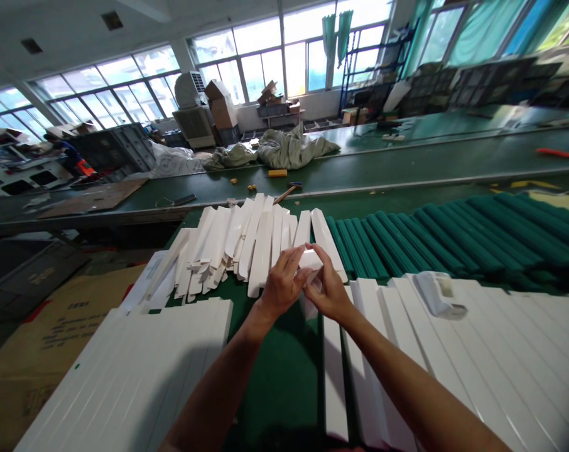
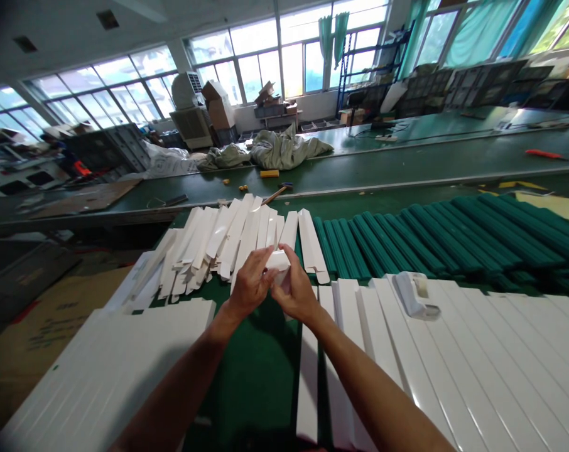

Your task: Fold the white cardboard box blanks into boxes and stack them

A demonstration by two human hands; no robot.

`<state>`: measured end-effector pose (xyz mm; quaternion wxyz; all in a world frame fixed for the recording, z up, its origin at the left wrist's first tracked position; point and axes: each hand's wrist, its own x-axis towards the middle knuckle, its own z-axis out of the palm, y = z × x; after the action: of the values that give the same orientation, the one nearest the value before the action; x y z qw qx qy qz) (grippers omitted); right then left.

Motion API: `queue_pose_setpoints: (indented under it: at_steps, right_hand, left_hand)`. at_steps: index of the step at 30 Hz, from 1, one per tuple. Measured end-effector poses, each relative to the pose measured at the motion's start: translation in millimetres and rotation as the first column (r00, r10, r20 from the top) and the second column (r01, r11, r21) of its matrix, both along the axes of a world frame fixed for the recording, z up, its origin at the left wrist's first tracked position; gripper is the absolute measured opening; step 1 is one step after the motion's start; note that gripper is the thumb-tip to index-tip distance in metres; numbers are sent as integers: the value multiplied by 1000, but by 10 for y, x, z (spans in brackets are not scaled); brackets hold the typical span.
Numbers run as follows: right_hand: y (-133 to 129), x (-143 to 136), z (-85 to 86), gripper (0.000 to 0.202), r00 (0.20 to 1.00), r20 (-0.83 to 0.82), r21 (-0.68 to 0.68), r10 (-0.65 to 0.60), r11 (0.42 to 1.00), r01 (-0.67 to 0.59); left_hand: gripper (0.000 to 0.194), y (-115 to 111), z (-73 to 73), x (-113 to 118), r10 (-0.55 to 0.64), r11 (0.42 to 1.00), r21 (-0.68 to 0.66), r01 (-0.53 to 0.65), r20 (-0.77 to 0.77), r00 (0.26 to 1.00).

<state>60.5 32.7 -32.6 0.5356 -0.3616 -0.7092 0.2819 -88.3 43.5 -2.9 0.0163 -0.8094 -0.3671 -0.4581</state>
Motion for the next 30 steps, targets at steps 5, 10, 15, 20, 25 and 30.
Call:
queue_pose_setpoints:
  at_steps: [5, 10, 15, 20, 25, 30]
  right_hand:
    - [82, -69, -53, 65, 996, 43, 34, -75, 997, 73]
    - [95, -51, -46, 64, 996, 66, 39, -58, 998, 55]
    - [106, -38, -6, 65, 997, 74, 53, -27, 998, 23]
    - [117, -30, 8, 65, 997, 73, 57, -15, 998, 11]
    - [154, -28, 21, 66, 995, 98, 41, -8, 999, 4]
    - [177, -45, -21, 69, 997, 74, 28, -7, 1000, 5]
  left_hand:
    - [37, 44, 111, -65, -40, 997, -69, 35, -71, 997]
    - [35, 66, 230, -114, -64, 994, -96, 52, -122, 990]
    - [35, 63, 335, -115, -56, 990, -135, 25, -227, 972]
    - [33, 15, 392, -73, -31, 993, -118, -2, -276, 961]
    - [31, 44, 362, -25, -70, 996, -70, 59, -176, 982]
    - [34, 51, 317, 14, -13, 1000, -2, 13, -273, 962]
